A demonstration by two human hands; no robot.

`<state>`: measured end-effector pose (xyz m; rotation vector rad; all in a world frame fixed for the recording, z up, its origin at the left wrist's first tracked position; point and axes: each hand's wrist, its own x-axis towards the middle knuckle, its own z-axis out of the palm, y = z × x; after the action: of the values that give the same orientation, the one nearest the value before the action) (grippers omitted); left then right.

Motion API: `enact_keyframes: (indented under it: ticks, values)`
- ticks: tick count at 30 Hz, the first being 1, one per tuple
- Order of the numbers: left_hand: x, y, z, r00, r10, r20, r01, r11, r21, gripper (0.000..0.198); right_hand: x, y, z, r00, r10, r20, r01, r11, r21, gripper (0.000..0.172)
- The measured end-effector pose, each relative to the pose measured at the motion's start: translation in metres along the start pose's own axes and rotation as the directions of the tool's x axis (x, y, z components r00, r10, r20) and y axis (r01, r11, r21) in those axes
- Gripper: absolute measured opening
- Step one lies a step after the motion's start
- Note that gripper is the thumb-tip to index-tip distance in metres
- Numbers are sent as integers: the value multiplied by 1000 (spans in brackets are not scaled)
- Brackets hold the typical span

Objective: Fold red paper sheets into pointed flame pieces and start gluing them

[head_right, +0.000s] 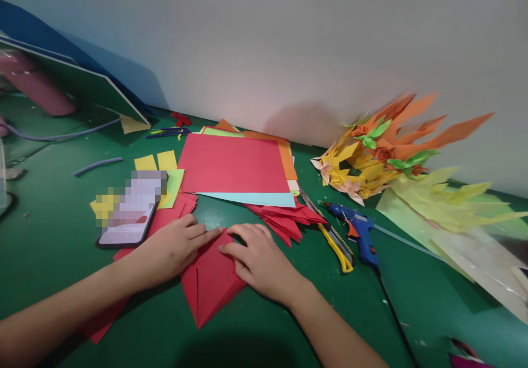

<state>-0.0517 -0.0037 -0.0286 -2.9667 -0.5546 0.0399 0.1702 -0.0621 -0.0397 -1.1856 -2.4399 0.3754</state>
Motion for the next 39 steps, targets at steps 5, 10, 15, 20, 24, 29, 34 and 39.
enact_keyframes:
  ticks: [5, 10, 15, 20, 24, 29, 34, 39]
  values:
    - [4, 4, 2, 999, -28, 25, 28, 999, -20, 47, 0, 0, 0, 1000, 0, -9, 0, 1000, 3, 35]
    - [4, 10, 0, 992, -124, 16, 124, 992, 18, 44, 0, -1, 0, 1000, 4, 20, -4, 1000, 1, 36]
    - [4, 13, -1, 987, -162, 11, 161, 986, 32, 44, 0, -1, 0, 1000, 17, 21, -17, 1000, -2, 36]
    - [3, 13, 0, 987, -162, 13, 162, 987, 6, 47, 0, -1, 0, 1000, 14, 10, -14, 1000, -3, 36]
    - [1, 11, 1, 991, -130, -9, 130, 990, -59, 44, 0, -1, 0, 1000, 8, -2, -8, 1000, 6, 36]
    - [1, 10, 3, 995, -102, -21, 100, 992, -73, 46, 1, 0, 0, 1000, 9, 7, -9, 1000, 8, 37]
    - [2, 10, 3, 993, -118, -23, 116, 989, -89, 48, 1, -1, -1, 1000, 18, 13, -18, 1000, 5, 37]
    - [1, 9, 6, 996, -90, -5, 90, 994, -63, 46, 2, -2, -3, 1000, 16, 18, -16, 1000, 13, 35]
